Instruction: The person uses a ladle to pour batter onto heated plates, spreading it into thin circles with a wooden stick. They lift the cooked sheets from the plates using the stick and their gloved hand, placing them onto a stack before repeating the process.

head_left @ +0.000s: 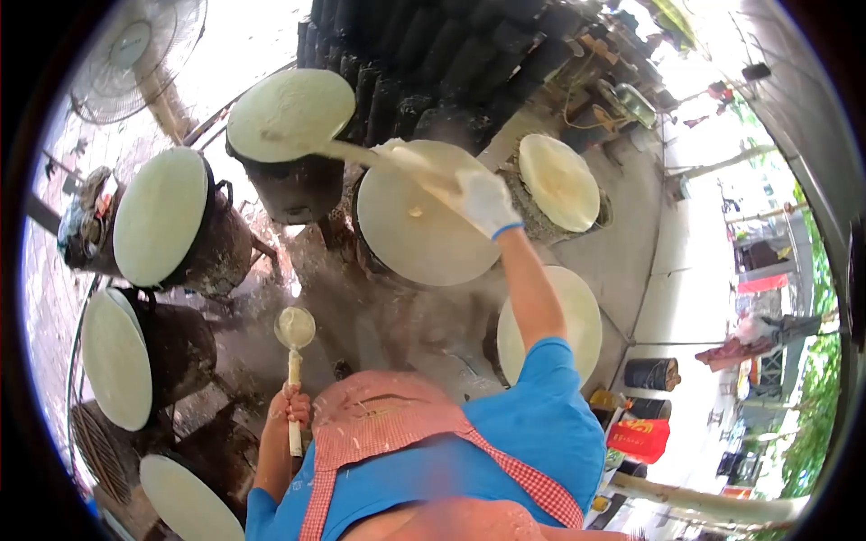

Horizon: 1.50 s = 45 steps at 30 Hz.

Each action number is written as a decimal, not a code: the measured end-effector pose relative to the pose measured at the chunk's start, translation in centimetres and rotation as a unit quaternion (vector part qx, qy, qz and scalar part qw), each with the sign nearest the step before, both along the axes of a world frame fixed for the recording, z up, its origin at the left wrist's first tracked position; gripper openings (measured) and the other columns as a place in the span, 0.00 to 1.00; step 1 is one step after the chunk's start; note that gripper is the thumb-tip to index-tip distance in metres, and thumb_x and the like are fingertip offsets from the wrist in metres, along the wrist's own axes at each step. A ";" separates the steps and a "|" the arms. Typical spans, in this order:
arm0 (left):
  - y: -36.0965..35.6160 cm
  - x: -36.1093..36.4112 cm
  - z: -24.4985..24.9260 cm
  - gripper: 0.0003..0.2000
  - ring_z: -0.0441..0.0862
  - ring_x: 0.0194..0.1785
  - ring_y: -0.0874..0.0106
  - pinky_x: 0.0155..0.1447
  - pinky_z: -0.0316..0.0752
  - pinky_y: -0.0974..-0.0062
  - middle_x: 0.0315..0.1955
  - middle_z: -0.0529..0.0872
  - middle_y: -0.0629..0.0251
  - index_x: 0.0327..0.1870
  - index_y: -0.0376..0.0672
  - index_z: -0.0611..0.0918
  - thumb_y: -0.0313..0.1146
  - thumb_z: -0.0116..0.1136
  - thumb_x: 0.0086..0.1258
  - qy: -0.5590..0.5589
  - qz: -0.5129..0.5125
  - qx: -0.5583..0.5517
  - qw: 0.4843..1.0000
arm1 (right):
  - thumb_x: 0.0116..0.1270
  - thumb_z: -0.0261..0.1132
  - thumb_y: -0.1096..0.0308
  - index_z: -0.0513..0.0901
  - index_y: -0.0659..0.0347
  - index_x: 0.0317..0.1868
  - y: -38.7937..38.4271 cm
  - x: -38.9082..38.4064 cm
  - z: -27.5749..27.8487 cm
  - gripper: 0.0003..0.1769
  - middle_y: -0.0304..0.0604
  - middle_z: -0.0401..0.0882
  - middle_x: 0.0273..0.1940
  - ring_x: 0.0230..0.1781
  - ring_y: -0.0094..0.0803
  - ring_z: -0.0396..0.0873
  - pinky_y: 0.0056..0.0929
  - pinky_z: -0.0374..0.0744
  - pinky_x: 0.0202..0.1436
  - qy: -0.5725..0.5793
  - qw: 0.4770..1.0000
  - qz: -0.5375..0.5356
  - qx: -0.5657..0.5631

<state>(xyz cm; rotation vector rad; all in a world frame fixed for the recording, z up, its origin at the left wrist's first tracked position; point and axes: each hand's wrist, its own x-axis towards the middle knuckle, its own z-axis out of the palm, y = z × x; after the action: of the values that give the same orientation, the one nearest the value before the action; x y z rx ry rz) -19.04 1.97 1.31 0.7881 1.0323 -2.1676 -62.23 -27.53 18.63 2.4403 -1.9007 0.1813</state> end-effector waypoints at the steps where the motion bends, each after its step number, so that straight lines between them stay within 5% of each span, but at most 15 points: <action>1: 0.4 -0.9 0.2 0.15 0.54 0.11 0.85 0.12 0.52 0.85 0.12 0.57 0.77 0.22 0.49 0.63 0.39 0.46 0.71 0.032 0.034 -0.016 0.999 | 0.57 0.59 0.57 0.80 0.59 0.35 1.2 0.7 -1.8 0.15 0.52 0.81 0.34 0.36 0.49 0.81 0.46 0.78 0.41 -0.006 1.000 0.018 0.003; 3: 1.2 -2.7 0.0 0.17 0.54 0.11 0.83 0.13 0.53 0.82 0.11 0.57 0.76 0.20 0.49 0.62 0.40 0.46 0.71 0.060 0.058 -0.018 0.996 | 0.56 0.61 0.56 0.78 0.59 0.35 4.2 1.2 -6.8 0.14 0.51 0.81 0.33 0.34 0.48 0.81 0.45 0.78 0.39 -0.004 0.997 0.073 0.003; 8: 2.2 -6.2 2.8 0.18 0.54 0.12 0.81 0.16 0.55 0.81 0.10 0.58 0.74 0.19 0.48 0.60 0.40 0.44 0.72 0.113 0.129 0.011 0.985 | 0.53 0.66 0.57 0.76 0.57 0.35 8.2 1.0 -16.7 0.15 0.48 0.80 0.35 0.35 0.44 0.81 0.41 0.78 0.38 -0.086 0.995 0.019 0.039; 14: 0.6 -5.4 3.5 0.18 0.55 0.13 0.82 0.17 0.55 0.82 0.11 0.57 0.74 0.20 0.48 0.61 0.40 0.44 0.72 0.097 0.062 0.002 0.993 | 0.57 0.66 0.47 0.78 0.58 0.45 9.4 2.2 -16.3 0.24 0.47 0.81 0.38 0.38 0.43 0.81 0.41 0.79 0.41 -0.133 0.991 0.010 0.002; 20: -0.9 -2.1 1.8 0.15 0.56 0.13 0.83 0.14 0.55 0.83 0.13 0.57 0.75 0.22 0.47 0.65 0.40 0.44 0.72 0.045 -0.021 -0.024 0.998 | 0.56 0.65 0.41 0.76 0.57 0.53 9.9 4.8 -15.8 0.32 0.52 0.81 0.41 0.43 0.44 0.81 0.40 0.79 0.45 -0.019 0.993 -0.056 0.102; 22: -1.3 -1.4 2.5 0.15 0.56 0.13 0.83 0.13 0.56 0.83 0.13 0.57 0.75 0.23 0.48 0.65 0.40 0.44 0.72 0.006 -0.047 -0.047 0.998 | 0.57 0.65 0.43 0.75 0.57 0.55 10.3 4.7 -15.1 0.33 0.53 0.81 0.44 0.46 0.46 0.80 0.40 0.78 0.47 -0.052 0.985 -0.079 0.144; 25: -1.1 -0.5 2.4 0.02 0.55 0.10 0.85 0.10 0.52 0.88 0.12 0.60 0.77 0.38 0.54 0.70 0.33 0.50 0.71 -0.016 -0.044 -0.050 0.998 | 0.59 0.66 0.48 0.73 0.59 0.58 12.9 3.9 -12.6 0.32 0.55 0.79 0.50 0.50 0.47 0.79 0.37 0.76 0.52 -0.202 0.951 -0.170 0.163; 28: -1.2 0.2 2.3 0.13 0.54 0.11 0.84 0.10 0.54 0.84 0.12 0.56 0.76 0.25 0.49 0.67 0.39 0.44 0.73 -0.029 -0.079 -0.111 0.990 | 0.63 0.64 0.54 0.71 0.55 0.63 18.7 2.8 -12.0 0.30 0.57 0.77 0.54 0.52 0.47 0.78 0.34 0.75 0.53 -0.428 0.874 -0.222 0.058; 30: -1.4 0.3 1.8 0.12 0.54 0.11 0.85 0.10 0.54 0.85 0.12 0.56 0.76 0.26 0.50 0.67 0.39 0.44 0.73 -0.043 -0.096 -0.100 0.989 | 0.64 0.63 0.56 0.71 0.50 0.65 22.6 -0.2 -16.2 0.29 0.56 0.77 0.54 0.53 0.43 0.78 0.32 0.74 0.54 -0.439 0.870 -0.225 0.009; 33: -2.0 -0.1 1.2 0.10 0.53 0.11 0.85 0.10 0.53 0.86 0.12 0.57 0.76 0.28 0.51 0.68 0.38 0.43 0.73 -0.066 -0.121 -0.080 0.987 | 0.66 0.61 0.54 0.74 0.47 0.61 25.6 0.1 -13.2 0.24 0.53 0.80 0.51 0.52 0.41 0.79 0.32 0.74 0.54 -0.316 0.855 -0.378 0.162; 36: -1.6 -0.6 1.3 0.07 0.53 0.11 0.86 0.09 0.52 0.87 0.13 0.57 0.76 0.31 0.52 0.69 0.37 0.43 0.74 -0.098 -0.145 -0.066 0.982 | 0.67 0.61 0.63 0.74 0.61 0.61 26.2 -0.4 -13.0 0.23 0.49 0.78 0.57 0.59 0.35 0.76 0.26 0.69 0.61 -0.379 0.848 -0.322 0.183; 43: -0.3 -4.6 4.3 0.03 0.53 0.11 0.86 0.09 0.52 0.88 0.13 0.58 0.76 0.40 0.57 0.69 0.33 0.44 0.73 -0.136 -0.145 -0.117 0.973 | 0.67 0.60 0.56 0.77 0.56 0.58 24.2 -2.9 -9.5 0.22 0.55 0.79 0.50 0.51 0.46 0.79 0.33 0.75 0.53 -0.124 0.896 -0.334 0.265; 45: 1.1 -6.0 4.5 0.03 0.53 0.11 0.86 0.09 0.52 0.88 0.13 0.58 0.76 0.41 0.58 0.69 0.33 0.44 0.73 -0.137 -0.130 -0.118 0.975 | 0.66 0.59 0.55 0.78 0.55 0.57 24.4 -3.6 -10.7 0.22 0.56 0.80 0.48 0.49 0.48 0.79 0.35 0.76 0.50 -0.156 0.896 -0.332 0.249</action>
<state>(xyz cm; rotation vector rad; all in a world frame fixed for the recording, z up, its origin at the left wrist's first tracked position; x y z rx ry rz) -25.03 3.04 5.78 1.1186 0.5463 -2.2606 -65.84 -3.12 7.97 1.8830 -3.1307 0.0566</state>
